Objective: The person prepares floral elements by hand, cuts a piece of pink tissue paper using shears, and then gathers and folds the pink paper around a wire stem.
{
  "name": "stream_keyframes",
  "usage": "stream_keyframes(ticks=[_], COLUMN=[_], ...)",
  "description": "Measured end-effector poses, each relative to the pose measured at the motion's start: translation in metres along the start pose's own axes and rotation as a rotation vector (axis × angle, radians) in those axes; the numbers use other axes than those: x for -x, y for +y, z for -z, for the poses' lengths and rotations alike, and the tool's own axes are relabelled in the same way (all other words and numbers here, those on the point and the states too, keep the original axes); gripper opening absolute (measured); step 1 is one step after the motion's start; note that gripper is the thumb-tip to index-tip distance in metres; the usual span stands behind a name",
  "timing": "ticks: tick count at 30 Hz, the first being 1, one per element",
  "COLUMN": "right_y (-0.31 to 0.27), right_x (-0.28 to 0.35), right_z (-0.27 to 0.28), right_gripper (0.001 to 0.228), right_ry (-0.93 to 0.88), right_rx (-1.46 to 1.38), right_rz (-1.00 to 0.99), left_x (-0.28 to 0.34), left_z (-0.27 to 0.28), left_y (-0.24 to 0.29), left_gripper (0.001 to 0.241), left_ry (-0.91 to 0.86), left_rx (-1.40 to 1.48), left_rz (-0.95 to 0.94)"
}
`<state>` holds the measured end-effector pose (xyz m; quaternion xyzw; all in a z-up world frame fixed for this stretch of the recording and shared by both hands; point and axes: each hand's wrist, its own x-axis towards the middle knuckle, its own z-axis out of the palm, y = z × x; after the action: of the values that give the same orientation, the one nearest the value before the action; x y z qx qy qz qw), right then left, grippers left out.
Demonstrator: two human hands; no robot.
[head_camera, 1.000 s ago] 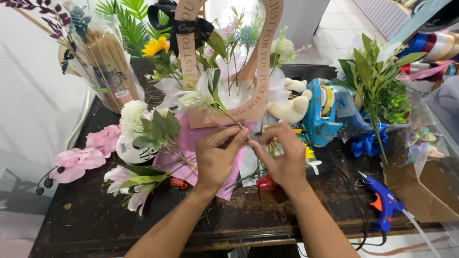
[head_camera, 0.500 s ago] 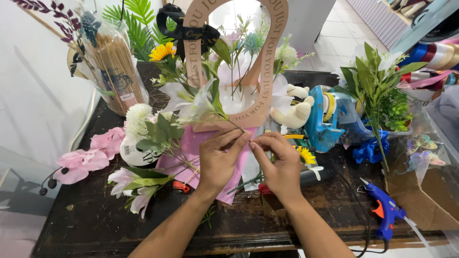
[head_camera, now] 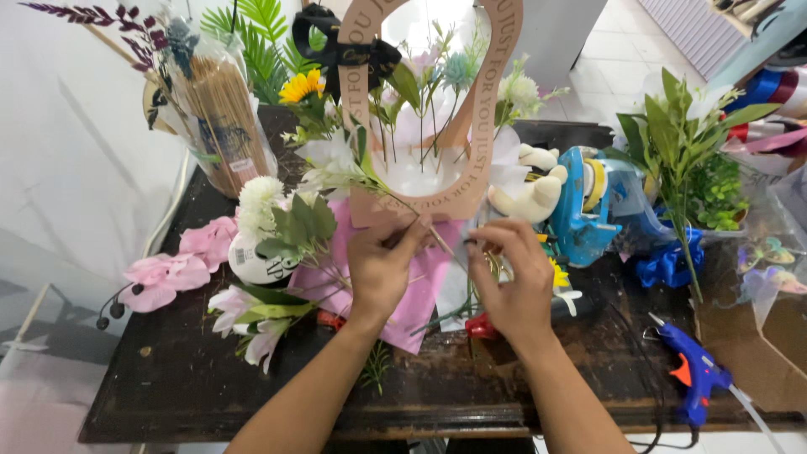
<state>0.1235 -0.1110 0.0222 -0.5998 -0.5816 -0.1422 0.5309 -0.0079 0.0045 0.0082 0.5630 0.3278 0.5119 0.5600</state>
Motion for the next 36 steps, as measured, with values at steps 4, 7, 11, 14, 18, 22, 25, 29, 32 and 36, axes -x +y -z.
stream_keyframes(ticks=[4, 7, 11, 14, 18, 22, 25, 29, 32, 36], right_y=[0.001, 0.003, 0.017, 0.025, 0.012, 0.0, 0.013, 0.015, 0.007, -0.003], right_x=[0.003, 0.005, 0.013, 0.014, 0.003, -0.001, 0.008, 0.008, 0.008, 0.008], right_z=[-0.006, -0.013, -0.015, -0.013, -0.004, -0.005, -0.016, -0.023, -0.022, -0.022], right_gripper=[0.019, 0.017, 0.011, 0.009, 0.012, 0.025, 0.039, 0.025, 0.017, 0.012], right_ry=[-0.045, -0.087, -0.177, -0.19, -0.205, -0.141, -0.087, -0.011, 0.035, 0.051], right_rx=[-0.007, -0.084, -0.419, -0.474, -0.321, -0.029, 0.24, 0.422, 0.444, 0.298], right_rz=[0.023, -0.045, -0.395, -0.445, -0.342, 0.07, 0.322, 0.502, 0.533, 0.339], left_x=[0.001, 0.0, 0.003, 0.0, 0.0, 0.002, 0.003, 0.006, 0.009, 0.009], left_z=[-0.004, -0.006, -0.007, -0.004, 0.002, -0.006, -0.006, -0.01, -0.01, -0.008], left_y=[0.001, -0.019, -0.021, -0.017, -0.006, -0.005, -0.003, -0.006, -0.006, -0.018], left_gripper=[0.012, 0.011, 0.008, 0.015, 0.018, 0.016, 0.016, 0.01, 0.01, 0.007], left_ry=[0.007, -0.002, -0.049, -0.125, -0.216, -0.115, -0.086, -0.06, -0.06, -0.081], left_rx=[-0.075, -0.134, -0.057, -0.051, -0.045, -0.017, -0.038, -0.038, -0.009, 0.072], left_rz=[-0.024, -0.083, -0.095, -0.038, 0.069, 0.059, 0.05, 0.059, 0.044, -0.045])
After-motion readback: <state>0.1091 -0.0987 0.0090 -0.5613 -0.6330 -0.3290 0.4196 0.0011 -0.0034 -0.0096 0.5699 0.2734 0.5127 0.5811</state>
